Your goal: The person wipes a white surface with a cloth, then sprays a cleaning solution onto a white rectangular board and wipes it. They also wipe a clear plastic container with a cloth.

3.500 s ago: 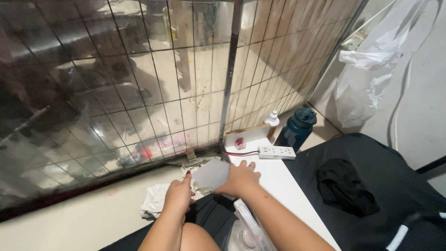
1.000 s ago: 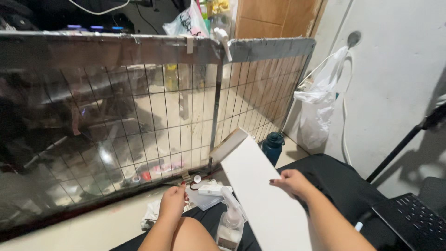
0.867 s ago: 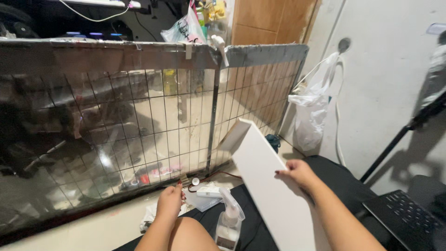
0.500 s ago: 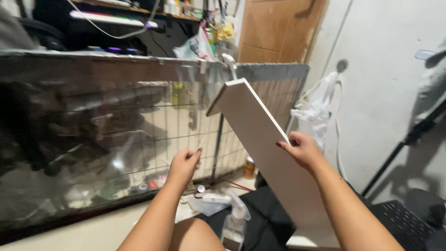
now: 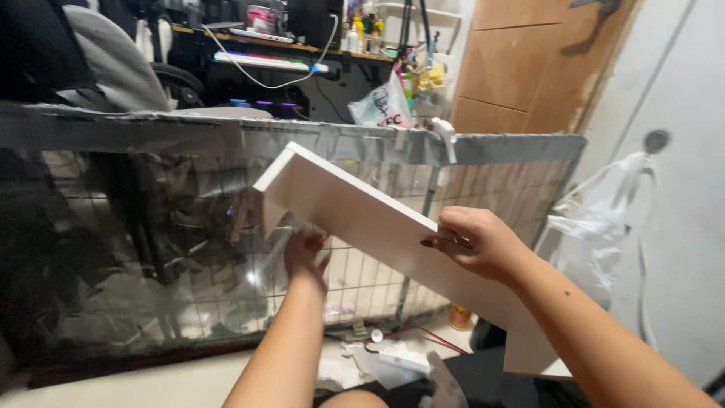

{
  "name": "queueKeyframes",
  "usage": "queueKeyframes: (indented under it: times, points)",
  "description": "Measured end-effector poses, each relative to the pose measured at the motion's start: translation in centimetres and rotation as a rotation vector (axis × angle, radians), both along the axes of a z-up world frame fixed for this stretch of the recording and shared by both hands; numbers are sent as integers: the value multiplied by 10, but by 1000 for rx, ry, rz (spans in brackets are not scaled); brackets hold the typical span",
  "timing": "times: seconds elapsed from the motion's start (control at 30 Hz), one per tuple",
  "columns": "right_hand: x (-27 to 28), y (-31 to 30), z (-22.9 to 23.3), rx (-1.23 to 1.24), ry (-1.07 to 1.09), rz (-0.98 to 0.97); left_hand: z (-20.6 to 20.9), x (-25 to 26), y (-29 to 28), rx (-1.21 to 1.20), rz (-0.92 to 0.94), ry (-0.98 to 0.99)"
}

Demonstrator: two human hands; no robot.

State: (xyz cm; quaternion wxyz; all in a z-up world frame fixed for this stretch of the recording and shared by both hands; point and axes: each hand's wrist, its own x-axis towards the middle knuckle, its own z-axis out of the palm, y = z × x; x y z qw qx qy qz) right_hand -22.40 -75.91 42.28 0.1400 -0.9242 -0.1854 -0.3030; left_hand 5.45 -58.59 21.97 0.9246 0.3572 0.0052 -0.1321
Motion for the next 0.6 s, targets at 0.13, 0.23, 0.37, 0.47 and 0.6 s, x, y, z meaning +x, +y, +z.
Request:
queueKeyframes:
  times: [0.13,0.23,0.37,0.47,0.6]
  points:
    - [27,23,10,-85,-60,174,-90,26,45,530,31,152]
    - [54,50,4,-176,-106,216,-99,4,79,666,-64,64]
    - [96,104,-24,-365,-169,251,-38,-85,129,136,-220,-147]
    - [123,160,-66,-577,-101,201,11,-115,167,-251,-168,-220]
    - [133,235,-119,-594,-70,423,18,-106,226,-213,226,178]
